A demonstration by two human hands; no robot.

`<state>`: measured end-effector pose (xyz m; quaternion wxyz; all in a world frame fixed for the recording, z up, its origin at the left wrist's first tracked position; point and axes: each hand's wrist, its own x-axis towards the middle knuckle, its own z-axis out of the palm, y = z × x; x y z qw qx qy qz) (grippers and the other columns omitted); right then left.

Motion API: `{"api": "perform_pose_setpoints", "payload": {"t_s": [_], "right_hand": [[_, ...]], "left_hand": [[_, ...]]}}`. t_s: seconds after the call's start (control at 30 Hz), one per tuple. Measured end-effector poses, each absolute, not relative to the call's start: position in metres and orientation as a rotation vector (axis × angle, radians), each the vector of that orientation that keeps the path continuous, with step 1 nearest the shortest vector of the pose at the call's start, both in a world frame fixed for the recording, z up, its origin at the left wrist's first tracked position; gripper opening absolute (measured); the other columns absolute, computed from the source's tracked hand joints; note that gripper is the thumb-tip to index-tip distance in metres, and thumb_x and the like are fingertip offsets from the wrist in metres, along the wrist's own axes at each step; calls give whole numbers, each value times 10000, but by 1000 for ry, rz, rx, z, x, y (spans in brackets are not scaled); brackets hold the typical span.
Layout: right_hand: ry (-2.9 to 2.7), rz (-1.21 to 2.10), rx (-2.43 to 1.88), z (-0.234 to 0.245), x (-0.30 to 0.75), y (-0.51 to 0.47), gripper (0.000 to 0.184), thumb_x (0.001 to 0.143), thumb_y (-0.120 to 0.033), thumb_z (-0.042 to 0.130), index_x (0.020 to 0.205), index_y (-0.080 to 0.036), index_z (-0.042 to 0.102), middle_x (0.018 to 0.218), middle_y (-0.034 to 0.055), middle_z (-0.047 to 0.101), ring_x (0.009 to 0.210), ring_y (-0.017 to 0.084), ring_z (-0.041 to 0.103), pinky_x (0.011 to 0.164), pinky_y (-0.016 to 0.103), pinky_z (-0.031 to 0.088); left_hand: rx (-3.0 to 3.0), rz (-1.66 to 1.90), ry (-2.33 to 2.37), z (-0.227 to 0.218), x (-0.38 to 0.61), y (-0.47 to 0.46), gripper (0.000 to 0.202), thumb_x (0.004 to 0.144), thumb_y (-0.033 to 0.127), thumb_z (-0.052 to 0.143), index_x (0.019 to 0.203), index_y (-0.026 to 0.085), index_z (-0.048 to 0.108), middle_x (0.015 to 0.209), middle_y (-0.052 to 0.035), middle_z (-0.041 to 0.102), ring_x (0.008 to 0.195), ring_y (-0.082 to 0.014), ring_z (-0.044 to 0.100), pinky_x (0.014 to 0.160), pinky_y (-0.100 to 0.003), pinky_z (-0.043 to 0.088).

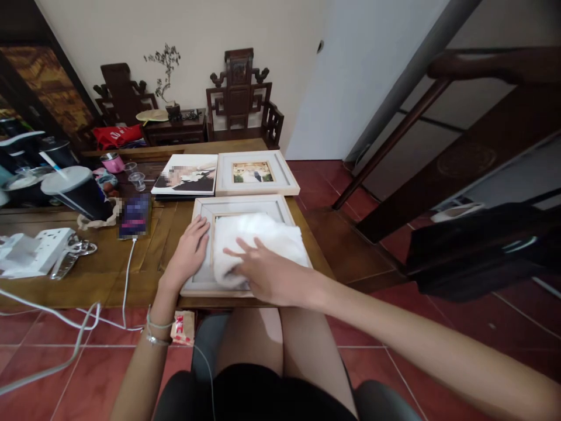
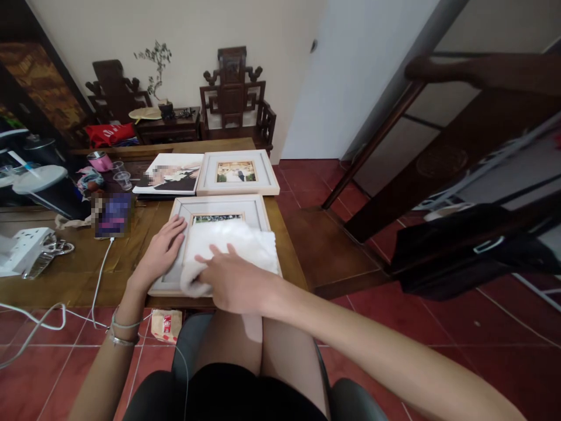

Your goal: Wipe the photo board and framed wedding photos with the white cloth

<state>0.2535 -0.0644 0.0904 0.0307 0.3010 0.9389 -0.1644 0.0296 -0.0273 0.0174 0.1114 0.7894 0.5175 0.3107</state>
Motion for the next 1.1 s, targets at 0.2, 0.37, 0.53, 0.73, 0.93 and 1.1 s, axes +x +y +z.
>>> {"api": "perform_pose_setpoints", "payload": {"t_s": [0.2, 0.37, 0.53, 0.73, 0.93, 1.1], "right_hand": [[2786, -641, 902, 117, 246, -72, 530, 743, 20, 478, 1186, -185, 683, 1386, 82, 588, 1442, 287, 298, 1150, 501, 293], [2859, -40, 1155, 94, 211, -26, 502, 795, -32, 513, 1273, -129, 633, 1571, 110, 324, 1462, 346, 222, 1171, 570, 206], [2937, 84, 1162, 77, 189, 2, 450, 837, -81, 488, 1262, -89, 637, 1555, 154, 347, 1443, 389, 249, 1144, 602, 231], [3049, -219, 871, 71, 205, -41, 354, 769, -79, 533, 1057, -163, 721, 1422, 125, 543, 1404, 347, 346, 1112, 552, 303], [2936, -562, 710, 100, 223, -61, 454, 746, -14, 449, 1070, -206, 703, 1223, 85, 681, 1411, 237, 365, 1149, 511, 255], [2927, -326, 1064, 96, 203, -36, 435, 759, -30, 483, 1119, -158, 691, 1455, 119, 512, 1439, 287, 307, 1148, 553, 240]], "left_hand": [[2197, 992, 1503, 22, 34, -33, 522, 1004, 400, 306, 1346, 90, 550, 1480, -162, 475, 1423, -249, 377, 1205, -454, 264], [2160, 1060, 1471, 27, 35, -37, 587, 1008, 471, 266, 1462, 127, 408, 1542, -125, 395, 1444, -222, 339, 1216, -417, 234], [2157, 1026, 1442, 31, 35, -35, 666, 999, 539, 236, 1499, 112, 339, 1570, -135, 339, 1463, -236, 295, 1222, -425, 209], [2114, 1029, 1312, 33, 32, -38, 808, 955, 668, 151, 1521, 112, 304, 1586, -135, 303, 1480, -256, 249, 1226, -424, 175], [2067, 991, 1306, 29, 30, -41, 823, 941, 683, 69, 1542, 152, 254, 1614, -94, 244, 1505, -254, 153, 1234, -443, 92], [2054, 1000, 1328, 25, 31, -40, 804, 939, 691, 78, 1545, 191, 250, 1634, -78, 185, 1509, -246, 133, 1232, -425, 102]]}}
